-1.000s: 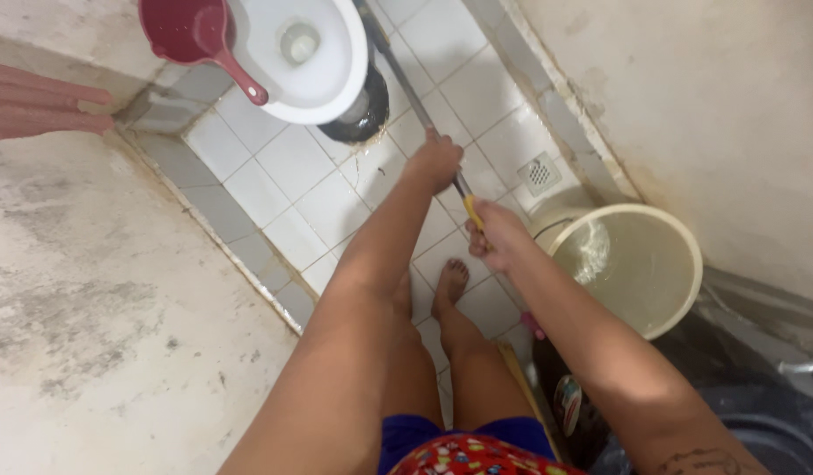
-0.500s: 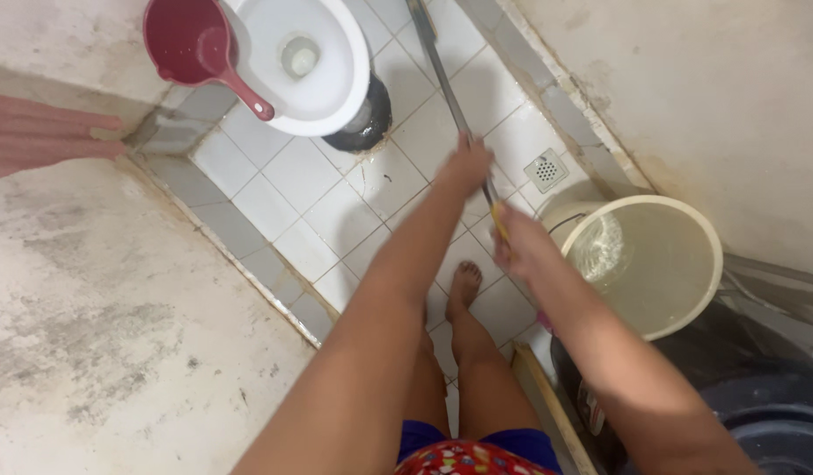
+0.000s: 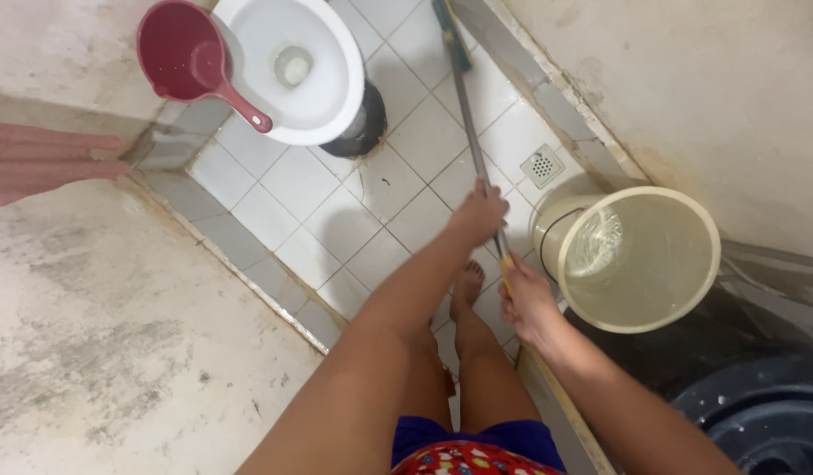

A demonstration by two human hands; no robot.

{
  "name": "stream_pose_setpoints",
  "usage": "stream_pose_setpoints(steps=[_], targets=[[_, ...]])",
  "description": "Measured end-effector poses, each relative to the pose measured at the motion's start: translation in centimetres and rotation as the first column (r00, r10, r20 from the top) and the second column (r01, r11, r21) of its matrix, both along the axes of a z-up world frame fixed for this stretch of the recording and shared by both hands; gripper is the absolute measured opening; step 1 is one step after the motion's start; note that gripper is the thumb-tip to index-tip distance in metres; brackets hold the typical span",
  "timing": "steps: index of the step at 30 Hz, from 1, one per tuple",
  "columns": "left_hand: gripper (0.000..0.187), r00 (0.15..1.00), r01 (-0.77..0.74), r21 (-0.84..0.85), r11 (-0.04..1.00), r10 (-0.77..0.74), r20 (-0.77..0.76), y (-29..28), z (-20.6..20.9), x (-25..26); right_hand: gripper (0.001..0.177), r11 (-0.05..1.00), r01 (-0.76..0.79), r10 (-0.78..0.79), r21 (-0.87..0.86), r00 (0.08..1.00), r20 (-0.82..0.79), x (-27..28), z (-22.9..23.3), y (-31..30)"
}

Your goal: The person scrubs the tiled floor of a bathroom using a squeegee and kemudian pours soapy water from a pink ladle to rinse it.

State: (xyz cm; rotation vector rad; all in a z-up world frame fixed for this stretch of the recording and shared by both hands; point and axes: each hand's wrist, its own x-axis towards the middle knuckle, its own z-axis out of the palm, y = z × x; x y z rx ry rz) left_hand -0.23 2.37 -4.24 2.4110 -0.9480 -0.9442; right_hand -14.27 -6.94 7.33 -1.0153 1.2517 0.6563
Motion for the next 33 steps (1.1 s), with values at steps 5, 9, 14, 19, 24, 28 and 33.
stream_pose_setpoints(steps=[5, 9, 14, 19, 24, 28, 33], targets=[[0.042, 0.983, -0.048, 0.067, 0.997, 0.035, 0.183, 4.5, -5.1, 6.9, 0.049, 0.994, -0.090, 0.100, -0.054, 0.968, 0.229, 6.9, -5.5, 3.5], [0.030, 0.971, 0.010, 0.074, 0.997, -0.027, 0.236, 6.0, -6.4, 5.1, 0.049, 0.989, -0.142, 0.138, 0.028, 0.984, 0.110, 5.4, -4.7, 3.4], [0.022, 0.943, 0.090, -0.032, 0.995, -0.075, 0.325, 3.9, -2.0, -9.2, 0.049, 0.991, -0.099, 0.097, 0.092, 0.995, 0.028, -6.3, 2.8, 1.6], [0.031, 0.991, 0.049, 0.000, 0.999, -0.049, 0.122, 4.0, 0.6, -9.5, 0.046, 0.990, -0.144, 0.144, 0.006, 0.987, -0.077, -6.8, 2.8, 1.8], [0.032, 0.982, -0.114, 0.131, 0.985, 0.092, 0.166, 5.4, -4.2, 2.2, 0.043, 0.992, -0.121, 0.114, 0.046, 0.985, 0.129, 3.1, -3.2, 4.2], [0.069, 0.945, -0.311, -0.050, 0.949, 0.314, 0.088, 8.9, -8.3, 4.8, 0.042, 0.998, -0.023, 0.018, 0.063, 0.997, 0.072, 5.6, -2.4, 7.3], [0.065, 0.628, -0.704, -0.307, 0.640, 0.763, 0.151, 19.2, -13.8, 7.8, 0.046, 0.993, -0.033, 0.021, 0.112, 0.994, 0.105, 4.5, -0.6, 8.2]])
